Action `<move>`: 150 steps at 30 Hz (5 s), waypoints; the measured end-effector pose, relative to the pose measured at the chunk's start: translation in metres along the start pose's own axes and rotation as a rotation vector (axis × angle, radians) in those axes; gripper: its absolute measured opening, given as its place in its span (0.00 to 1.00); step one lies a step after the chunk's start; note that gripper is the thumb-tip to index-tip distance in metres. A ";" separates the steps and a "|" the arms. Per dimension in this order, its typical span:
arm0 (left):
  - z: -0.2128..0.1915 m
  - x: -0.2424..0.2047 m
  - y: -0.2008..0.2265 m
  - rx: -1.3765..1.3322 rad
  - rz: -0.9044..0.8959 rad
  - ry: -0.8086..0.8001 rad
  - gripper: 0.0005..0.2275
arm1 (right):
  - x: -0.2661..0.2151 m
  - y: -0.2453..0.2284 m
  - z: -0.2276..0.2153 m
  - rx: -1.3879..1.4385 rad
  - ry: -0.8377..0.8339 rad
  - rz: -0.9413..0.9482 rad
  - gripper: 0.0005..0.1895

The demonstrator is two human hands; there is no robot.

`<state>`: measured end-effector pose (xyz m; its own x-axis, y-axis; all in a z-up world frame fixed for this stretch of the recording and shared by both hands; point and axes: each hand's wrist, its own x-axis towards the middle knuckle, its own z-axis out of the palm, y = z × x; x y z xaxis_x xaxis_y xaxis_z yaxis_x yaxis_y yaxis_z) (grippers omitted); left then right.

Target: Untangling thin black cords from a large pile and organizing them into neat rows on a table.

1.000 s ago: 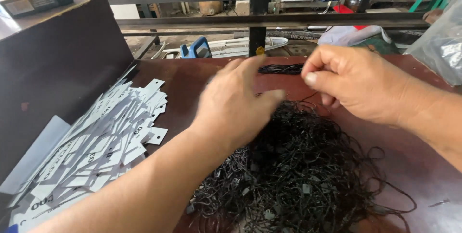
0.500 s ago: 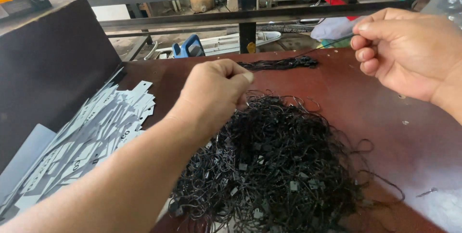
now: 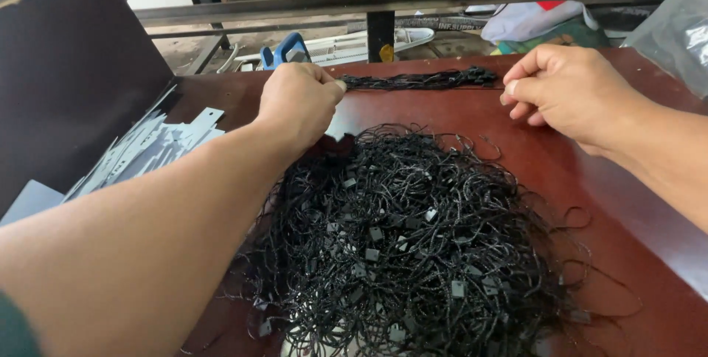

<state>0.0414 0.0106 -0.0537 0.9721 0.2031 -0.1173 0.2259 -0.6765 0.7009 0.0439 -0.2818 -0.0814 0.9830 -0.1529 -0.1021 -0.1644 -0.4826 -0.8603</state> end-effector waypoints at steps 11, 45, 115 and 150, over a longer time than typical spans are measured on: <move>0.040 0.016 -0.013 0.349 0.041 0.069 0.09 | 0.019 0.026 0.025 -0.601 0.191 -0.182 0.06; 0.062 -0.093 -0.031 0.202 0.209 0.112 0.10 | -0.062 0.018 0.044 -0.590 -0.176 -0.445 0.11; 0.057 0.034 -0.024 0.467 0.143 0.154 0.13 | 0.030 0.029 0.027 -0.697 0.206 -0.237 0.07; 0.052 0.003 -0.032 0.475 0.345 0.082 0.19 | 0.021 0.045 0.030 -0.818 0.123 -0.504 0.22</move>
<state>0.0401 -0.0043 -0.1128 0.9907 -0.0436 0.1292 -0.0804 -0.9520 0.2952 0.0600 -0.2807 -0.1377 0.9459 0.1695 0.2768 0.2218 -0.9601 -0.1701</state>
